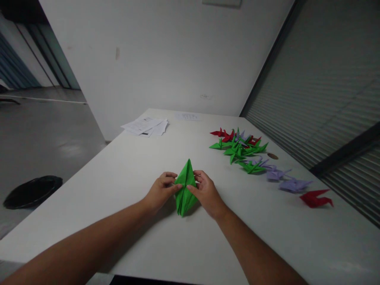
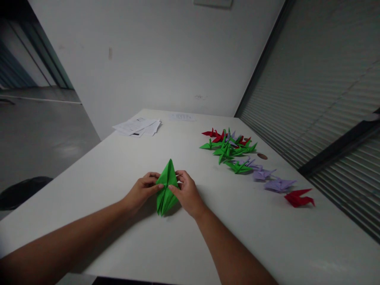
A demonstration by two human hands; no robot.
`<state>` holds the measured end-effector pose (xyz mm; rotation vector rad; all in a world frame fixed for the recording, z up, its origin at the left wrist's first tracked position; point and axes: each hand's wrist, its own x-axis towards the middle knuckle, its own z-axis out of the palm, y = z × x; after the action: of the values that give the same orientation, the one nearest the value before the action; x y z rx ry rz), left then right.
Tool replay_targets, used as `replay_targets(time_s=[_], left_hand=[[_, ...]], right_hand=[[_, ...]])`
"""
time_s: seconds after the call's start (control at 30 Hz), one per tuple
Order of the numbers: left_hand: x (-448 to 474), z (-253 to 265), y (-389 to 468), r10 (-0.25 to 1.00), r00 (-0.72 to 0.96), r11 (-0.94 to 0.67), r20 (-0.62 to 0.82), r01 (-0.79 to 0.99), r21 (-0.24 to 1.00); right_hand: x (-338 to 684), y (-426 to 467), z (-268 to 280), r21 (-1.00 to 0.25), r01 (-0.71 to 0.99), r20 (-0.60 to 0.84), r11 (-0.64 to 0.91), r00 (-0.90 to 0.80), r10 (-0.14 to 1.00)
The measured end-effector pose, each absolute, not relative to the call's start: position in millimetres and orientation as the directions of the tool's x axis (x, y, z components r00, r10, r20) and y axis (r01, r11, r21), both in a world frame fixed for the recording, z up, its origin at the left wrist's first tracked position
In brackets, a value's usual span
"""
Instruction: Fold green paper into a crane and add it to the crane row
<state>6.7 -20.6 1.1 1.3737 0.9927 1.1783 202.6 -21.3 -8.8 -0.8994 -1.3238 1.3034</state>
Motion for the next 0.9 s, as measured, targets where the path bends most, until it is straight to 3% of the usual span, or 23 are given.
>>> replay_targets(time_s=[0.17,0.23,0.37,0.47,0.57,0.7,0.8,0.9], left_hand=[[3.7,6.2,-21.9,0.922,0.374,-0.072,0.103,-0.097,0.993],[3.2,0.9,-19.3,0.924,0.377,-0.049,0.068,-0.059,0.997],[1.5,-11.9,-10.5,0.963,0.235,-0.177,0.134,0.17,0.969],[0.6,-13.7,-6.4,0.962,0.208,-0.249,0.176,0.401,0.882],[0.9,-11.0,-6.6,0.907,0.35,-0.408,0.235,0.591,0.696],[1.9,-7.4,-10.5,0.802,0.494,-0.597,0.334,0.667,0.446],[2.2,-5.3,-12.3,0.763,0.551,-0.646,0.339,0.667,0.372],[1.8,-6.2,-11.3,0.722,0.624,-0.691,0.299,0.63,0.354]], right_hand=[[203.2,-21.5,-9.5,-0.979,-0.169,0.156,0.117,-0.24,0.958],[203.6,-19.9,-12.0,-0.984,-0.132,0.145,0.116,-0.242,0.959],[204.9,-16.8,-18.4,-0.993,0.012,0.114,0.12,-0.228,0.967],[205.9,-16.2,-21.8,-0.968,0.196,0.116,0.157,-0.207,0.972],[206.8,-16.6,-21.9,-0.865,0.445,0.169,0.232,-0.178,0.969],[208.4,-17.4,-17.5,-0.646,0.658,0.348,0.388,-0.199,0.916],[211.3,-17.4,-13.7,-0.517,0.704,0.436,0.487,-0.273,0.857],[214.7,-16.5,-12.5,-0.481,0.691,0.406,0.539,-0.37,0.836]])
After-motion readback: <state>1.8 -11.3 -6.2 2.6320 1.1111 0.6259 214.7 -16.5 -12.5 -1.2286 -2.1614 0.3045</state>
